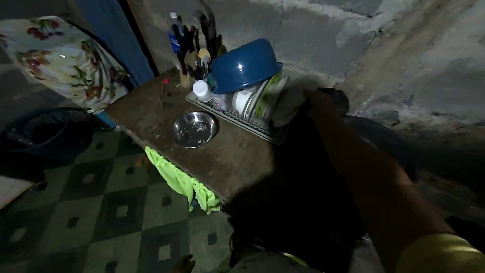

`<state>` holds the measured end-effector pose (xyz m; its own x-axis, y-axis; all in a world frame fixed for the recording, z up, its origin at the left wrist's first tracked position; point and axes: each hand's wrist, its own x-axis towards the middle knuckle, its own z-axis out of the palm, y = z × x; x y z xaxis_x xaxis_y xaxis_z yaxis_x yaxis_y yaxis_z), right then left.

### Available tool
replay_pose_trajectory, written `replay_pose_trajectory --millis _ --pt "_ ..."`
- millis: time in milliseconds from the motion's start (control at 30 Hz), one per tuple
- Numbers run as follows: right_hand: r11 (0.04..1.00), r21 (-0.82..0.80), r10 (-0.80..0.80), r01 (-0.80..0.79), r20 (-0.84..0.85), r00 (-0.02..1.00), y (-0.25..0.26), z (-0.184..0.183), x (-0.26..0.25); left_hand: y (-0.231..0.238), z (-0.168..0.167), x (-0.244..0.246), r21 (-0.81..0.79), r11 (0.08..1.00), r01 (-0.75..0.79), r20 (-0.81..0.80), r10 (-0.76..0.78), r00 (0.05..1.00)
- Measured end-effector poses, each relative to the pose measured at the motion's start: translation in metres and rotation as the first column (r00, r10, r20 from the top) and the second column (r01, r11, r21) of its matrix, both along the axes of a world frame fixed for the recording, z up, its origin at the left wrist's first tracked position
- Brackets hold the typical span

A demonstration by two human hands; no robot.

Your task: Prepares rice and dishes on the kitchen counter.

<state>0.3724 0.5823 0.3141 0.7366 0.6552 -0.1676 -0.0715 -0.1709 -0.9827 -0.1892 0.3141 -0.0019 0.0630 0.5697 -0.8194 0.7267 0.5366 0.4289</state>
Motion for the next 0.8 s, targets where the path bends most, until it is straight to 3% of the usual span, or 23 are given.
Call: replay_pose_trajectory --millis 100,300,400,500,567,667,733,800 --pt "0.999 0.025 -0.041 0.042 -0.050 0.998 -0.006 -0.003 0.003 0.031 0.019 0.026 0.049 0.997 0.053 0.026 -0.054 0.998" --pt "0.979 0.188 -0.058 0.082 -0.127 0.990 -0.055 0.002 0.023 0.066 0.048 0.073 0.136 0.943 0.302 0.033 -0.309 0.950" --pt "0.920 0.387 0.011 0.059 -0.177 0.984 -0.119 -0.008 0.040 0.076 0.073 0.109 0.291 0.869 0.399 0.061 -0.433 0.899" --pt "0.827 0.554 0.129 -0.094 -0.025 0.991 -0.219 -0.015 0.056 0.086 0.117 0.169 0.425 0.757 0.496 0.054 -0.568 0.821" --pt "0.843 0.518 0.113 -0.144 0.090 0.989 -0.298 -0.013 0.063 0.089 0.145 0.216 0.510 0.626 0.590 0.022 -0.695 0.719" --pt "0.960 0.281 -0.089 0.000 0.304 0.949 -0.409 -0.002 0.064 0.084 0.183 0.285 0.590 0.416 0.692 0.016 -0.863 0.505" --pt "0.985 0.091 -0.172 0.146 0.492 0.853 -0.473 0.008 0.058 0.070 0.192 0.329 0.725 0.277 0.631 0.049 -0.934 0.353" --pt "0.963 -0.092 -0.130 0.253 0.663 0.738 -0.525 0.014 0.051 0.053 0.195 0.378 0.807 0.156 0.569 0.019 -0.971 0.239"
